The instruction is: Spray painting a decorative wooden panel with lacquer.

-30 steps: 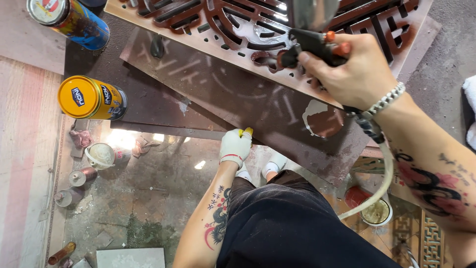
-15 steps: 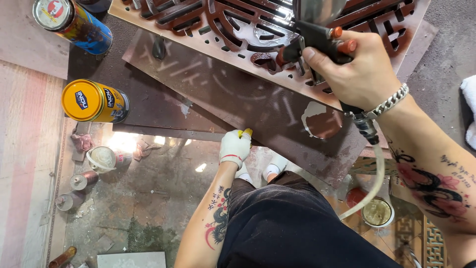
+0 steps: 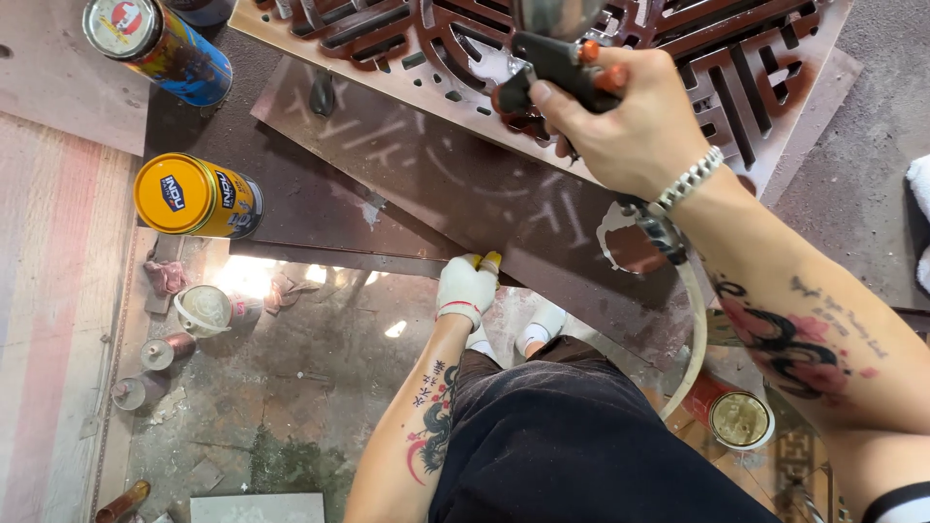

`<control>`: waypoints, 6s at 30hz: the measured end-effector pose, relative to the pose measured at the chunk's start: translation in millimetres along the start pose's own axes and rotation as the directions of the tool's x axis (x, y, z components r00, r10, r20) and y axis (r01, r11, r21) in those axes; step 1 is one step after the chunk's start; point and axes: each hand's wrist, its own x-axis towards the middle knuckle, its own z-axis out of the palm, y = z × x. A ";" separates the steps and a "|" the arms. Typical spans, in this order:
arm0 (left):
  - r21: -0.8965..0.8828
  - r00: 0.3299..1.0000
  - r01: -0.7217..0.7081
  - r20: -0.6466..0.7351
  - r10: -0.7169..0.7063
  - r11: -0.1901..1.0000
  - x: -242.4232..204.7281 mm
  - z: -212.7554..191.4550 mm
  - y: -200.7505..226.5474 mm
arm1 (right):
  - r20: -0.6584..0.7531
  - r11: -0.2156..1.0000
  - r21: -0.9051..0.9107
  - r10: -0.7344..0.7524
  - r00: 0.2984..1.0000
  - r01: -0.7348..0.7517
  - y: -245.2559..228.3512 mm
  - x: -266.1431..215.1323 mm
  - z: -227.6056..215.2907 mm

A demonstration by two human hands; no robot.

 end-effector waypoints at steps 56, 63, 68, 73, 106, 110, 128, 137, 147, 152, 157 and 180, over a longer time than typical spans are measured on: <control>-0.064 0.928 -0.077 0.359 0.095 0.995 -22.8 65.8 7.6 | 0.069 0.950 -0.148 0.288 0.955 -0.276 -11.6 -31.4 -19.4; -0.122 0.903 0.070 0.430 -0.011 0.990 -37.0 23.6 -17.9 | 0.078 0.990 -0.019 0.142 0.987 -0.141 -9.1 -25.9 4.7; -0.267 0.949 0.195 0.293 -0.113 0.944 -49.8 -19.3 -61.8 | 0.063 0.991 -0.004 0.135 0.989 -0.135 -18.4 -20.4 21.7; -0.546 0.953 0.301 0.192 -0.233 0.782 -35.7 -15.8 -153.3 | 0.077 0.992 0.001 0.129 0.989 -0.129 -25.2 -16.5 32.3; -0.658 0.949 0.288 0.097 -0.300 0.696 -26.4 -26.5 -194.5 | 0.030 0.994 -0.106 -0.038 0.999 0.041 -19.6 0.3 36.7; -0.671 0.948 0.286 0.093 -0.305 0.684 -25.4 -24.5 -198.4 | 0.076 0.999 -0.041 0.029 0.997 -0.026 -27.6 2.2 41.2; -0.687 0.946 0.289 0.098 -0.310 0.667 -28.1 -27.1 -197.3 | 0.087 0.993 -0.088 0.083 0.993 -0.076 -35.9 -1.6 42.7; -0.692 0.948 0.279 0.086 -0.307 0.666 -27.2 -25.0 -206.4 | 0.044 0.996 -0.072 -0.040 0.998 0.043 -24.5 0.9 41.6; -0.680 0.955 0.258 0.074 -0.286 0.686 -31.3 -31.5 -204.0 | 0.126 0.998 0.036 0.041 0.991 -0.046 -50.4 -0.1 63.7; -0.670 0.950 0.272 0.072 -0.304 0.691 -32.7 -31.0 -210.5 | 0.132 0.998 0.050 0.026 0.991 -0.033 -48.3 2.4 64.8; -0.684 0.947 0.281 0.083 -0.311 0.673 -34.3 -32.4 -208.4 | 0.096 1.000 0.017 -0.006 0.995 0.005 -40.6 3.5 59.7; -0.675 0.959 0.250 0.076 -0.271 0.694 -28.6 -31.6 -208.5 | 0.008 0.996 -0.091 -0.008 1.000 0.008 -33.1 -10.1 44.1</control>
